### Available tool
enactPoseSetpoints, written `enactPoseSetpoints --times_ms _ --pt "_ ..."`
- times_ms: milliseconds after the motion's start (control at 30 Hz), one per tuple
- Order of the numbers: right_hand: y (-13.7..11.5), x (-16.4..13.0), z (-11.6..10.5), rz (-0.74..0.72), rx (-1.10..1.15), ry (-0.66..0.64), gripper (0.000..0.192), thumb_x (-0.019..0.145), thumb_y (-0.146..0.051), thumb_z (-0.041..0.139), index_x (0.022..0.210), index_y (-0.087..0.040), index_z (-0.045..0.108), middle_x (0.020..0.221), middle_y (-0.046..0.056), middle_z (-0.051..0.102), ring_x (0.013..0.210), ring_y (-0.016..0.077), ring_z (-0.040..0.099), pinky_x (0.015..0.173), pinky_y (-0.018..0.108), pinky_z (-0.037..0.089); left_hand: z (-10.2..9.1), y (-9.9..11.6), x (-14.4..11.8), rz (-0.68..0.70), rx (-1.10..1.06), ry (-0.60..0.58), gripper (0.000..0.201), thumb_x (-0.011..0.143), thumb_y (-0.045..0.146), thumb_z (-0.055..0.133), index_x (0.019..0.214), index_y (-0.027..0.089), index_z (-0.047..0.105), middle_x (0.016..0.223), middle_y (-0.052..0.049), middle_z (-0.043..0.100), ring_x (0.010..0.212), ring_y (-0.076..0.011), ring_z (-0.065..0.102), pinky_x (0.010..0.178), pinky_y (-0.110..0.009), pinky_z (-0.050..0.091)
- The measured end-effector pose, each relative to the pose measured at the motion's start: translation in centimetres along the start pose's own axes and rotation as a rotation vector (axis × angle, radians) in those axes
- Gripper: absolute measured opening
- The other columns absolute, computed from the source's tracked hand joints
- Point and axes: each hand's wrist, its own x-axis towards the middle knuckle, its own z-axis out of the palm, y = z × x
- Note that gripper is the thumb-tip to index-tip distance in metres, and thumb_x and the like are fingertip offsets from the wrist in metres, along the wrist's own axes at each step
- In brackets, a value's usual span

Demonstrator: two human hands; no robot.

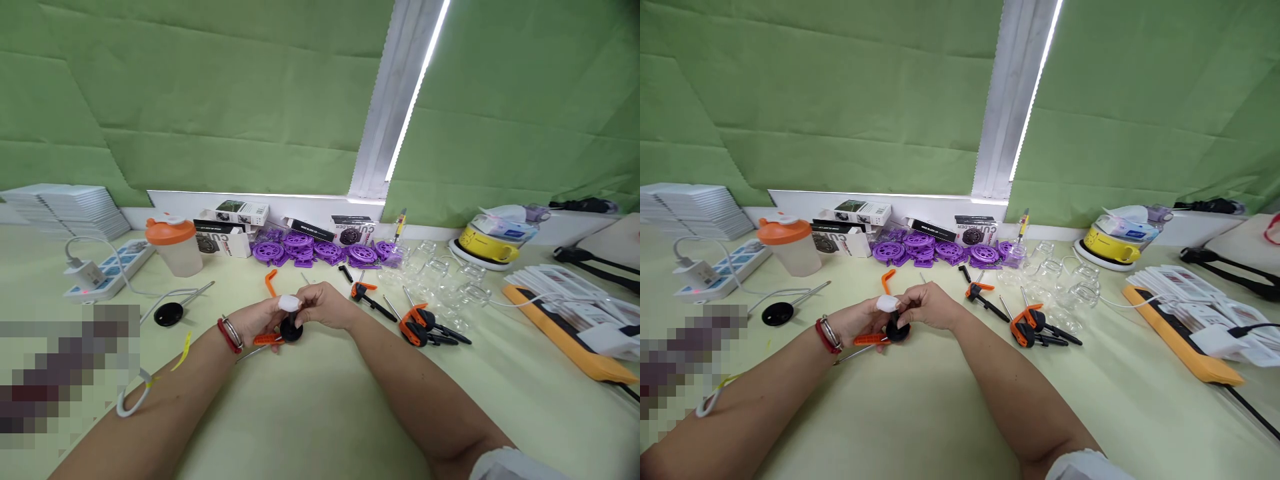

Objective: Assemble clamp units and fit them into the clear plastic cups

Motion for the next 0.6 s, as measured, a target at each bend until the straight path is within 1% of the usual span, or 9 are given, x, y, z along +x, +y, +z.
enactPoseSetpoints --times_ms 167,600 --pt "0.54 0.04 0.03 0.018 0.087 0.008 0.025 0.053 -0.028 0.081 0.068 -0.015 0.065 0.069 -0.002 0.061 0.067 0.0128 0.056 0.067 0.026 0.045 -0.12 -0.13 0.13 0.001 -0.018 0.000 0.044 0.062 0.051 0.061 0.091 0.019 0.053 0.073 -0.001 0.055 0.060 -0.0148 0.054 0.040 -0.022 0.045" --pt "0.97 0.14 0.13 0.032 0.170 0.016 0.032 0.047 -0.025 0.085 0.067 -0.014 0.063 0.067 -0.002 0.062 0.063 0.0115 0.057 0.062 0.024 0.048 0.01 0.04 0.04 -0.020 -0.009 0.006 0.047 0.059 0.054 0.062 0.088 0.018 0.053 0.072 -0.002 0.059 0.058 -0.0147 0.056 0.041 -0.023 0.047"
